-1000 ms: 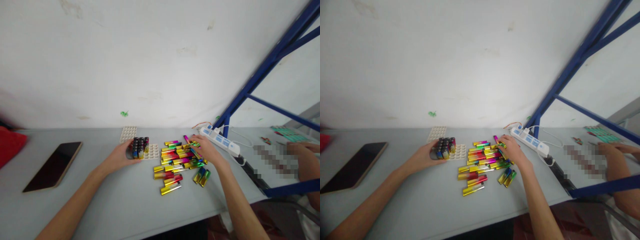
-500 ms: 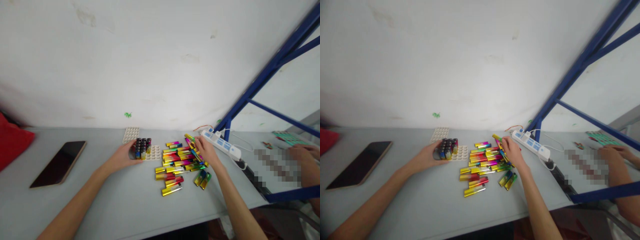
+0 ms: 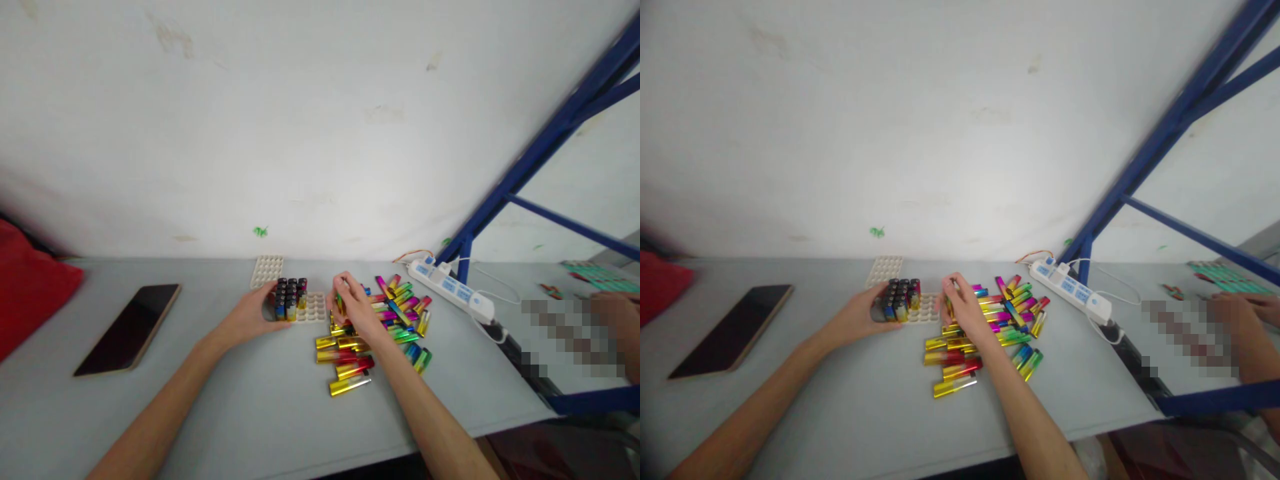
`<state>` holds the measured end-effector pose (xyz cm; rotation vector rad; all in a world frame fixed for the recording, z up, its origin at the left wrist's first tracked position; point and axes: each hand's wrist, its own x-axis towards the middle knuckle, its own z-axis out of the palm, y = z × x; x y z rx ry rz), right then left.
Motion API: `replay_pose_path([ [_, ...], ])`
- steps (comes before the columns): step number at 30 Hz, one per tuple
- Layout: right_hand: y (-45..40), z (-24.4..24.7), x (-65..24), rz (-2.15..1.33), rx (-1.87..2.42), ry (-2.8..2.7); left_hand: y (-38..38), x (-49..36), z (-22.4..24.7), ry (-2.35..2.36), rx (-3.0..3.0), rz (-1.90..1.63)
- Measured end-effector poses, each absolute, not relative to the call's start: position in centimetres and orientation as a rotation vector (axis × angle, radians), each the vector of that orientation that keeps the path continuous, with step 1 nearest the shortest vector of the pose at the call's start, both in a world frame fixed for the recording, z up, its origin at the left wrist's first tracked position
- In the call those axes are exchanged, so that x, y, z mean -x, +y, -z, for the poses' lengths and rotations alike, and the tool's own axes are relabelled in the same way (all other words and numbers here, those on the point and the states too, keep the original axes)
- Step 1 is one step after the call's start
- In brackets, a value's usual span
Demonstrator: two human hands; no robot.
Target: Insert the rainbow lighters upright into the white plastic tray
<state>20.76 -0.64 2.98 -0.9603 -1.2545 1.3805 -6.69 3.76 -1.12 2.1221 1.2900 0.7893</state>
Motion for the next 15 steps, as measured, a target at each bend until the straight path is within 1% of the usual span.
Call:
replay_pose_path([
  [4,-2.1,-2.0,-18.9,-1.387,1.016,-1.307,3.4,6.5,0.7,1.302,-2.156,-0.774],
  [9,-2.2,-1.6,-18.1,-1.472,1.184,-1.117,3.3,6.6,0.7,1.298,-2.163,-0.761],
  [11,-2.1,-1.5,-18.1,-1.437,1.254,-1.060,3.4,6.6,0.8,1.321,-2.173,-0.755],
  [15,-2.3,-1.3,-18.2,-1.330,1.256,-1.087,3.5,6.7,0.8,1.324,-2.203,-0.736],
])
